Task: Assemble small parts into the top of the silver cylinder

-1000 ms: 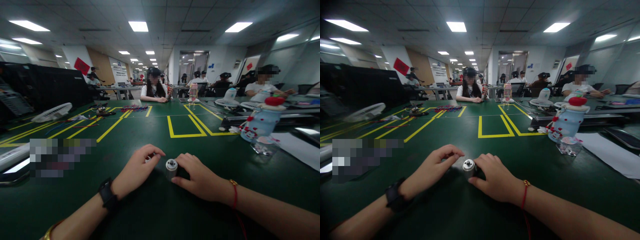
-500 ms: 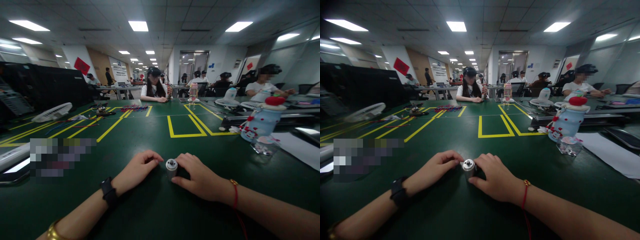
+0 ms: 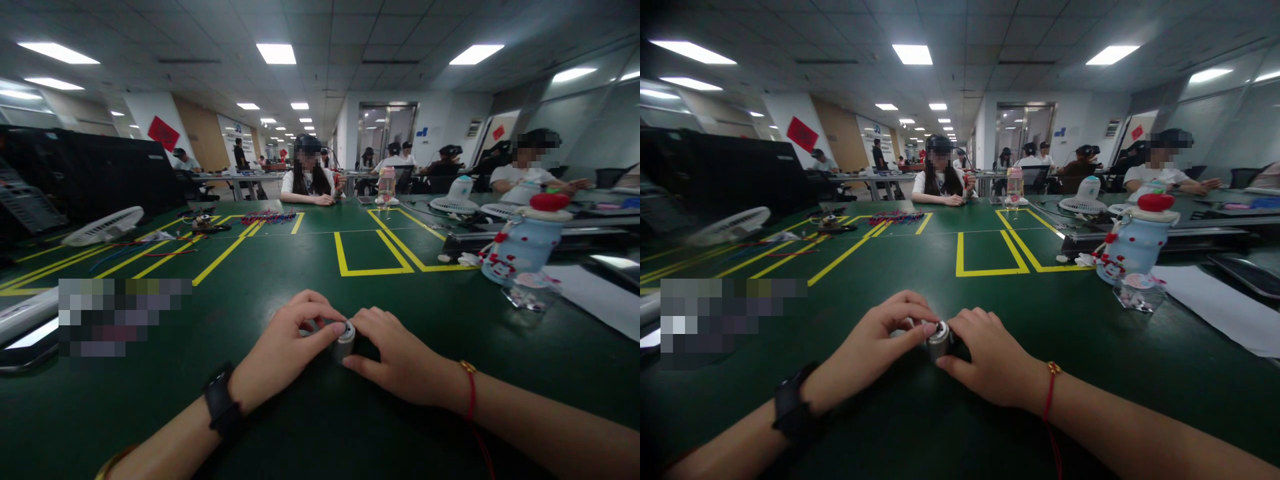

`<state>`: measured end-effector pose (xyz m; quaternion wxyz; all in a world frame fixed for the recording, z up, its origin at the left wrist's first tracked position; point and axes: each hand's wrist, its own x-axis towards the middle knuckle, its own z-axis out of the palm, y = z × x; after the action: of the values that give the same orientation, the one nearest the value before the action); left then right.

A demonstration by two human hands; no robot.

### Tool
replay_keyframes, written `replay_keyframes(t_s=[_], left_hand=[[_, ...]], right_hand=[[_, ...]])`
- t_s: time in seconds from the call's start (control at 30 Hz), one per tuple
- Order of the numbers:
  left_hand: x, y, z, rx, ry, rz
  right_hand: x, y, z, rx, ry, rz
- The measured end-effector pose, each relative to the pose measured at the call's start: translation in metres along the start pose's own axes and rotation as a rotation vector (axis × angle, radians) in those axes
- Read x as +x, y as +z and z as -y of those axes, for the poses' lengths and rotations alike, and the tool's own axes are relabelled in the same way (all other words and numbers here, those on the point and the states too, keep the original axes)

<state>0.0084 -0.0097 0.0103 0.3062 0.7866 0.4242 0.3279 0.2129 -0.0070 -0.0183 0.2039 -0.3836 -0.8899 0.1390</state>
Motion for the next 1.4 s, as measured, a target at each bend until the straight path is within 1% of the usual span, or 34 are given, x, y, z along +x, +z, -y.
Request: replay_keyframes(t_s=[0.1,0.2,0.3,0.37,0.43,0.57,0.77,0.87,1.03,1.23,1.4], left_hand=[[0.001,0.000,0.002,-0.027,0.001,-0.029],[0.001,-0.005,0.006,-0.052,0.001,-0.063],[0.001,-0.013,0.011,0.000,-0.013,-0.061],[0.001,-0.018,0.014,0.057,-0.040,-0.015],[0.000,-0.020,0.017,0.101,-0.066,0.061],[-0.002,-0.019,0.024,0.125,-0.033,0.202],[-0.002,-0.016,0.030,0.217,0.008,0.287],[0.000,-0.017,0.032,0.233,0.009,0.306],[0.001,-0.021,0.033,0.166,-0.020,0.314],[0.003,-0.024,0.035,0.022,-0.185,0.211],[0.004,-0.023,0.039,-0.041,-0.245,0.176]], right_hand=[[0.000,0.000,0.000,-0.001,0.004,0.001],[0.000,-0.002,0.001,0.005,0.010,0.007],[0.000,-0.004,0.002,0.012,0.018,0.016],[-0.001,-0.005,0.002,0.011,0.018,0.019],[-0.001,-0.004,0.002,0.006,0.014,0.021],[-0.001,-0.003,0.002,0.008,0.015,0.023],[0.000,-0.003,0.001,0.012,0.017,0.026],[0.000,-0.003,0.001,0.009,0.019,0.025],[-0.001,-0.003,0.001,0.018,0.020,0.024],[-0.001,-0.004,0.001,0.032,0.017,0.021],[0.000,-0.002,0.000,0.040,0.020,0.020]])
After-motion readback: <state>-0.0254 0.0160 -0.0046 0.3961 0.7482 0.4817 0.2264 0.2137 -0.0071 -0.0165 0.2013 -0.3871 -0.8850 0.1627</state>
